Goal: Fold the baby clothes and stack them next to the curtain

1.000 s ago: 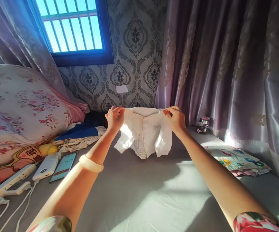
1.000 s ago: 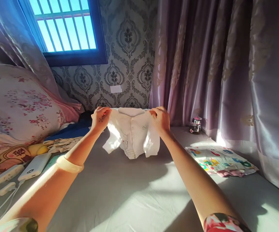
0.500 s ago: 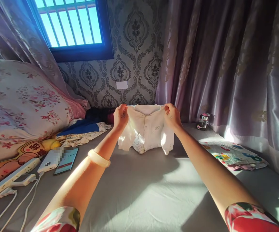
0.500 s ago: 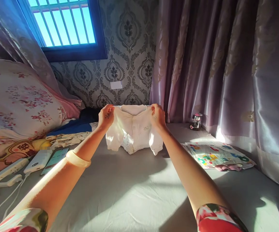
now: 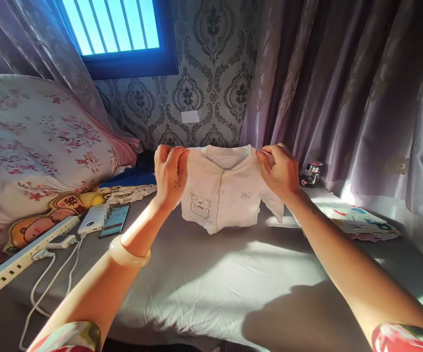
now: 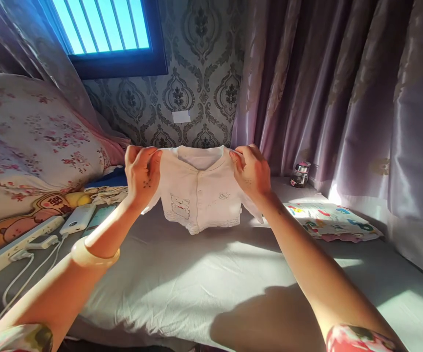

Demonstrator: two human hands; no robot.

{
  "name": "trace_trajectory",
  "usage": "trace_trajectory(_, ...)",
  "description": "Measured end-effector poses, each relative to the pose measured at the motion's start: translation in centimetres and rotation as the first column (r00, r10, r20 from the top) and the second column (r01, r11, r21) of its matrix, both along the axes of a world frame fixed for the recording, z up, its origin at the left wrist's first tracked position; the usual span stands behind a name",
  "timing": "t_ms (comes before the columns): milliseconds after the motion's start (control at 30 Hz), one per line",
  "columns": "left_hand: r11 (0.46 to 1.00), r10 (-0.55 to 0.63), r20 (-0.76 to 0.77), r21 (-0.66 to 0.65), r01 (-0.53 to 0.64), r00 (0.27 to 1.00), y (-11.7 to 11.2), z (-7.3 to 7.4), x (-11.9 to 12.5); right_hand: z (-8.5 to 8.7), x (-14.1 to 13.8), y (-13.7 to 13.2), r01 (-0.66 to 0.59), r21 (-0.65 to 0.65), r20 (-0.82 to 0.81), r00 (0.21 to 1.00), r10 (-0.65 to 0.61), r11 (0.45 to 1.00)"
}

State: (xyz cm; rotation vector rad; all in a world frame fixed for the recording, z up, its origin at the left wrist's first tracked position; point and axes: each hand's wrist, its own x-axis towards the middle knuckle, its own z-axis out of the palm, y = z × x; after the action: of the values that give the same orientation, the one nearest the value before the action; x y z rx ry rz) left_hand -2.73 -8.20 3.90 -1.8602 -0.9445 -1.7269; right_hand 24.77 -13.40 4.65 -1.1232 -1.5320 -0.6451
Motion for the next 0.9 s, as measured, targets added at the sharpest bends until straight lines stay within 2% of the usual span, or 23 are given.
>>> trace_trajectory(100,0.998,0.042,-0.003,0.057,-0.041,0.999,-3.2,1.4,-1.3,1.6,-1.0,-3.2,-0.008,0.058,0.01,1.0,0.008,0.998)
trace_trajectory(200,0.993,0.097,-0.016,0.064,-0.096,0.995,-5.2,3.5,-2.2,3.4,-1.7,-5.2,-0.024,0.078,0.01,1.0,0.023,0.997)
trace_trajectory(300,0.988,0.153,-0.108,0.03,-0.15,0.982,-5.1,5.0,-2.4,4.0,-1.8,-5.0,-0.011,0.012,-0.013,1.0,0.011,1.0)
trace_trajectory(367,0.98,0.185,-0.212,-0.032,-0.196,0.96,-3.9,4.5,-2.2,3.0,-1.4,-3.4,0.009,-0.099,-0.018,1.0,-0.011,0.995)
trace_trajectory(400,0.973,0.193,-0.267,-0.073,-0.22,0.944,-2.9,3.7,-1.9,2.0,-1.1,-2.4,0.023,-0.172,-0.012,1.0,-0.025,0.985)
trace_trajectory(467,0.949,0.176,-0.379,-0.179,-0.259,0.908,-0.6,1.0,-1.2,-0.6,-0.7,-0.1,0.069,-0.33,0.012,0.998,-0.069,0.942)
trace_trajectory(567,0.896,0.139,-0.463,-0.318,-0.311,0.875,3.0,-4.6,0.2,-5.4,-0.3,2.9,0.167,-0.523,0.067,0.986,-0.155,0.836)
trace_trajectory(633,0.839,0.113,-0.491,-0.419,-0.348,0.864,4.8,-8.3,1.2,-8.6,-0.2,4.4,0.222,-0.589,0.11,0.975,-0.195,0.777)
trace_trajectory(700,0.786,0.105,-0.495,-0.491,-0.377,0.863,6.0,-11.2,2.1,-11.1,-0.2,5.4,0.255,-0.63,0.161,0.967,-0.198,0.734)
trace_trajectory(800,0.767,0.096,-0.49,-0.518,-0.378,0.866,7.1,-14.1,3.0,-13.7,-0.1,6.5,0.306,-0.638,0.212,0.952,-0.221,0.706)
trace_trajectory(900,0.768,0.103,-0.508,-0.506,-0.393,0.855,8.0,-15.6,3.3,-15.2,0.3,7.4,0.337,-0.629,0.251,0.941,-0.227,0.701)
